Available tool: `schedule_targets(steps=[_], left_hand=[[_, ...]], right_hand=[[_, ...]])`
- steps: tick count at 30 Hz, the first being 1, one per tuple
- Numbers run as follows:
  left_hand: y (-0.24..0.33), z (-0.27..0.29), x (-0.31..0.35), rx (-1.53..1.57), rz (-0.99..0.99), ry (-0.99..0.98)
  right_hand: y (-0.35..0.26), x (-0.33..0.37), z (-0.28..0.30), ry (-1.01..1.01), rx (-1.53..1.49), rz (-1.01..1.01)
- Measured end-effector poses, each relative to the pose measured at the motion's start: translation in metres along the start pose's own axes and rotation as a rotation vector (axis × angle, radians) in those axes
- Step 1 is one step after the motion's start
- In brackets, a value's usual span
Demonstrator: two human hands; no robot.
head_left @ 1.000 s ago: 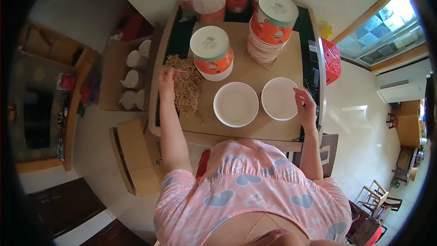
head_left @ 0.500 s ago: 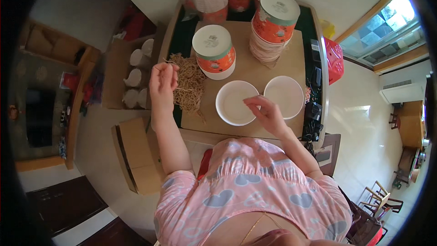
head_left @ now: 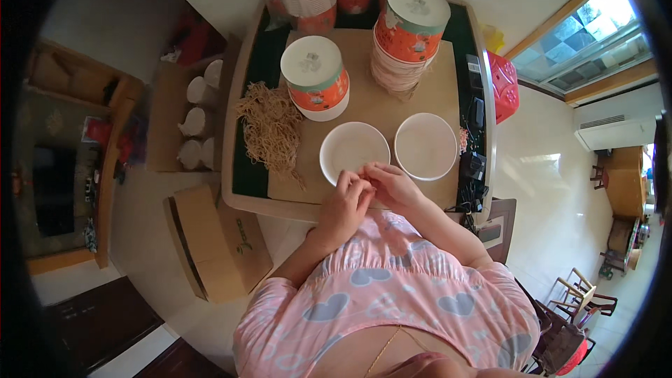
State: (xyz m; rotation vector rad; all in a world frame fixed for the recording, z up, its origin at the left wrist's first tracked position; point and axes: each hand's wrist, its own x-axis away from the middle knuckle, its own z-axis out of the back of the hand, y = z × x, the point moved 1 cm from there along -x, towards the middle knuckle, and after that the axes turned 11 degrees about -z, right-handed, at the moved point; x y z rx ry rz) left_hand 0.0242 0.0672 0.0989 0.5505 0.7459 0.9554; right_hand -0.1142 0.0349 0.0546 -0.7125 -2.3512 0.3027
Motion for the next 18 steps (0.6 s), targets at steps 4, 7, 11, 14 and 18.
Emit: schedule_targets(steps=[4, 7, 11, 14, 18], left_hand=[[-0.012, -0.015, 0.021, 0.13, 0.165, -0.102], [-0.019, -0.016, 0.025, 0.179, 0.148, -0.16], [-0.019, -0.02, 0.019, 0.426, 0.151, -0.381], [-0.028, -0.032, 0.022, 0.461, 0.08, -0.371], [-0.042, -0.041, 0.0, 0.415, 0.094, -0.089]], right_hand=[[0.001, 0.016, 0.016, 0.122, -0.11, -0.001], [-0.001, 0.025, 0.019, 0.085, -0.145, 0.057], [-0.003, 0.034, 0.025, 0.061, -0.013, 0.097], [-0.011, 0.046, 0.021, 0.205, 0.187, 0.139], [-0.02, 0.06, 0.008, 0.468, 0.642, 0.287]])
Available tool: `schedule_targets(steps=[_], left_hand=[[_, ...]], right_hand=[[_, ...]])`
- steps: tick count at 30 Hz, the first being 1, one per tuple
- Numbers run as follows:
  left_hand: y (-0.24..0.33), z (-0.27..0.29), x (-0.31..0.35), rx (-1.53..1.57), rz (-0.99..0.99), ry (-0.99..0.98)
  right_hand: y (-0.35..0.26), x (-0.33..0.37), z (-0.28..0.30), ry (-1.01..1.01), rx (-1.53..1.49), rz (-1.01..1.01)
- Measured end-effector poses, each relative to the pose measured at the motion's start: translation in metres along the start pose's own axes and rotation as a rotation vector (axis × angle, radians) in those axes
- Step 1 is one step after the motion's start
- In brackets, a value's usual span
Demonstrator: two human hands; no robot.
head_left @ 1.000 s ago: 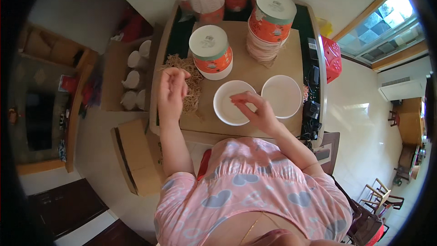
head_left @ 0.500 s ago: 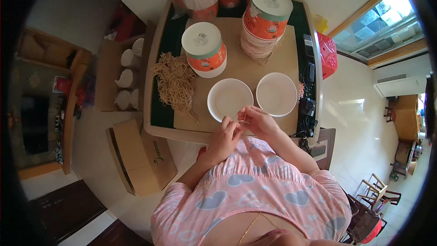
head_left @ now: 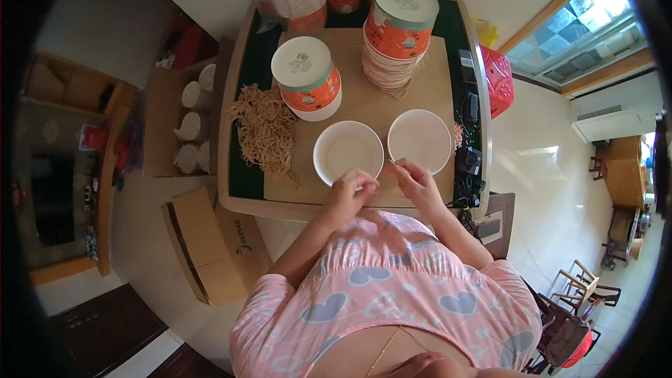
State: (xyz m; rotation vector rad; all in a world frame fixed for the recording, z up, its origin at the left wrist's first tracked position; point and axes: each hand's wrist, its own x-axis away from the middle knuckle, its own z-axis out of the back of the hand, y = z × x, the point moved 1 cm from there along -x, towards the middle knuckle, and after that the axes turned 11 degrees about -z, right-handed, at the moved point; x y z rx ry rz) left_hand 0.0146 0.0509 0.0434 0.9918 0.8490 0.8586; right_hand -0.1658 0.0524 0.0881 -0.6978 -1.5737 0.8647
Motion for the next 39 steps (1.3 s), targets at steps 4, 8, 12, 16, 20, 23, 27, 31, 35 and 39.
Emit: schedule_targets(steps=[4, 8, 12, 16, 20, 23, 27, 31, 35, 39], left_hand=[[-0.013, -0.02, -0.022, -0.41, 0.004, 0.069], [-0.044, -0.032, -0.017, -0.622, -0.002, -0.125], [-0.05, -0.016, -0.001, -0.647, 0.085, -0.255], [-0.04, -0.023, -0.002, -0.63, -0.02, -0.146], [-0.065, -0.028, 0.0, -0.666, 0.036, -0.265], [-0.085, -0.02, 0.021, -0.757, 0.153, -0.338], [-0.05, -0.01, 0.014, -0.69, 0.06, -0.264], [-0.054, -0.034, -0.019, -0.603, 0.083, -0.042], [-0.074, -0.025, -0.024, -0.532, 0.104, 0.103], [-0.045, 0.012, -0.019, -0.25, 0.134, 0.173]], right_hand=[[0.01, -0.006, 0.008, 0.031, 0.107, 0.083], [0.019, -0.012, 0.013, 0.055, 0.121, 0.168], [0.027, -0.014, 0.018, 0.137, 0.34, 0.186], [0.034, -0.019, 0.015, 0.144, 0.282, 0.185], [0.043, -0.032, 0.014, 0.15, 0.28, 0.213], [0.053, -0.039, 0.018, 0.175, 0.32, 0.262], [0.056, -0.04, 0.011, 0.174, 0.383, 0.136], [0.066, -0.058, 0.003, 0.16, 0.428, 0.168], [0.064, -0.075, -0.002, 0.127, 0.328, 0.242], [0.047, -0.077, -0.009, 0.05, 0.398, 0.233]])
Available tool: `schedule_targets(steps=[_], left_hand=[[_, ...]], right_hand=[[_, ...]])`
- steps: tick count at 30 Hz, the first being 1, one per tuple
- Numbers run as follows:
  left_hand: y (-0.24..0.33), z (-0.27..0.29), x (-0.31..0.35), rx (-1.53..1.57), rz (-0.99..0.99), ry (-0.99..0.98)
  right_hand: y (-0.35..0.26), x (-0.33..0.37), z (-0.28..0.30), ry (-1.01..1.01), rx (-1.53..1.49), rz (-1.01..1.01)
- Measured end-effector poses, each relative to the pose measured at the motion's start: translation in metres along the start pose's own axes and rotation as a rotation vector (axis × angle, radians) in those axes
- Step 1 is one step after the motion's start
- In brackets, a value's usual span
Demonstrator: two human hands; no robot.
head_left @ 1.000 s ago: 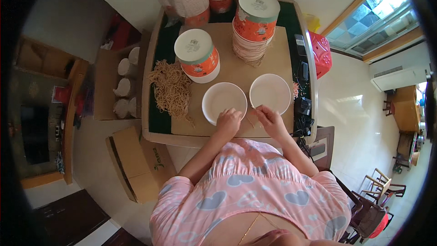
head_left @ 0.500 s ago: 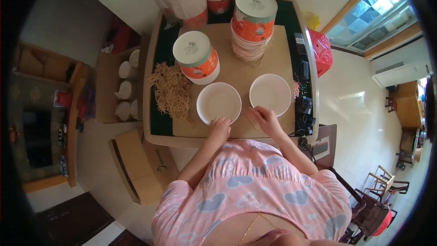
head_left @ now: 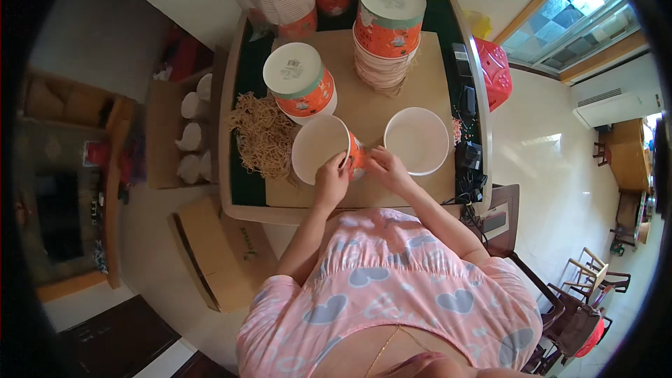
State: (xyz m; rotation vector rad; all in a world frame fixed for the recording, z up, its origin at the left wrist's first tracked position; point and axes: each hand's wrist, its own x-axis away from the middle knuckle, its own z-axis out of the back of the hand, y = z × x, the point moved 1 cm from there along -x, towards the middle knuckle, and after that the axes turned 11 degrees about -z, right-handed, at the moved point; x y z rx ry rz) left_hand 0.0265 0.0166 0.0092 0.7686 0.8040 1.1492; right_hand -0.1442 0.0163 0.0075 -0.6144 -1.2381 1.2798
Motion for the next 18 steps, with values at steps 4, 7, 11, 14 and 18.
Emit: schedule_targets(steps=[4, 7, 11, 14, 18], left_hand=[[-0.009, 0.013, 0.006, 0.147, 0.054, -0.054], [-0.007, 0.017, 0.008, 0.194, 0.084, -0.079], [-0.002, 0.019, 0.008, 0.211, 0.033, -0.095], [-0.003, 0.017, 0.008, 0.259, 0.064, -0.127], [-0.001, 0.015, 0.007, 0.228, 0.023, -0.121]], right_hand=[[-0.002, -0.009, -0.015, -0.019, -0.213, 0.015], [-0.008, -0.009, -0.012, -0.009, -0.035, 0.028], [-0.008, -0.009, -0.011, -0.019, -0.006, 0.019], [-0.008, -0.007, -0.011, 0.001, 0.0, 0.028], [-0.012, -0.005, -0.011, 0.022, 0.009, 0.013]])
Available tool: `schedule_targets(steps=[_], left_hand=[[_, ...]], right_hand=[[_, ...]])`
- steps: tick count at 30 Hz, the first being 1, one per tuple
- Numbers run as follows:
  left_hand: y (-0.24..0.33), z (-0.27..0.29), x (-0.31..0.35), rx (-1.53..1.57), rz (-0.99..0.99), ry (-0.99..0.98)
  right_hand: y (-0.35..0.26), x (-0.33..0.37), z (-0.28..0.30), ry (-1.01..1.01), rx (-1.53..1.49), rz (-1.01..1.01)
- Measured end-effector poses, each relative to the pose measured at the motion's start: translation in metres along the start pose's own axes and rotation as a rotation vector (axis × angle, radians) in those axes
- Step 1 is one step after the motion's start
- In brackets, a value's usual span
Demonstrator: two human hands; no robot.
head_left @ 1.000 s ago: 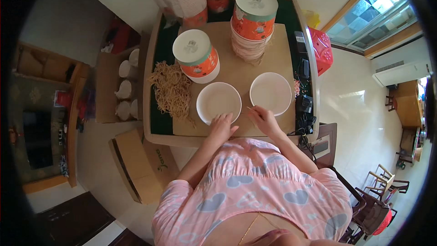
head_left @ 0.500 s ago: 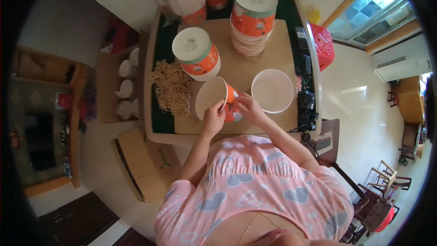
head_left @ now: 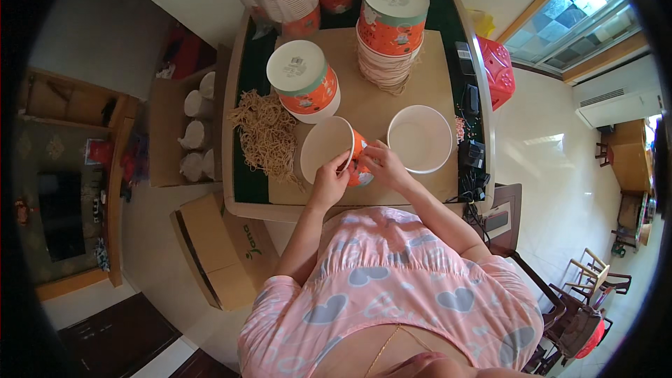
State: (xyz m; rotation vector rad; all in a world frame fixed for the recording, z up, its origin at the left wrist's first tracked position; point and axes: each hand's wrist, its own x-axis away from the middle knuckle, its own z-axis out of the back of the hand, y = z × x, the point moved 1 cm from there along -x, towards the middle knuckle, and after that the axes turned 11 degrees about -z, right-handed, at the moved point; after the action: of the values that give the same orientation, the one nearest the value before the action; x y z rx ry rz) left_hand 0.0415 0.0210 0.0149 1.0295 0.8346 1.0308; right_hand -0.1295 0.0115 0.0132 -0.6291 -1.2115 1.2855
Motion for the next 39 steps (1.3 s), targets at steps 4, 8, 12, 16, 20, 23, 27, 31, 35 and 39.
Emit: schedule_targets(steps=[4, 8, 12, 16, 20, 23, 27, 31, 35, 39], left_hand=[[0.006, -0.001, -0.002, -0.014, 0.001, -0.02], [0.004, -0.002, -0.001, -0.022, -0.016, -0.017], [0.003, -0.003, -0.001, -0.016, -0.049, -0.014], [0.008, -0.003, -0.002, -0.015, -0.016, -0.044], [0.009, -0.004, -0.003, -0.058, -0.01, -0.051], [0.011, -0.004, -0.004, -0.105, -0.097, -0.038], [0.012, -0.004, -0.005, -0.117, -0.076, -0.064], [-0.005, -0.006, -0.008, 0.056, -0.081, -0.056], [-0.013, -0.013, -0.015, 0.037, -0.098, -0.03], [-0.015, -0.023, -0.021, -0.233, -0.039, -0.083]], right_hand=[[0.012, -0.004, -0.003, 0.018, 0.037, 0.098], [0.01, -0.003, -0.001, 0.013, 0.033, 0.095], [0.006, -0.002, 0.001, 0.003, 0.03, 0.087], [0.013, -0.005, 0.003, 0.0, 0.123, 0.1], [0.014, -0.006, 0.003, -0.019, 0.148, 0.104], [0.011, -0.006, 0.003, -0.029, 0.103, 0.098], [0.009, -0.006, 0.005, -0.039, 0.11, 0.047], [0.009, -0.005, 0.005, -0.051, 0.131, 0.03], [0.019, -0.008, 0.001, -0.048, 0.122, 0.072], [0.035, -0.014, -0.002, -0.054, 0.282, 0.031]])
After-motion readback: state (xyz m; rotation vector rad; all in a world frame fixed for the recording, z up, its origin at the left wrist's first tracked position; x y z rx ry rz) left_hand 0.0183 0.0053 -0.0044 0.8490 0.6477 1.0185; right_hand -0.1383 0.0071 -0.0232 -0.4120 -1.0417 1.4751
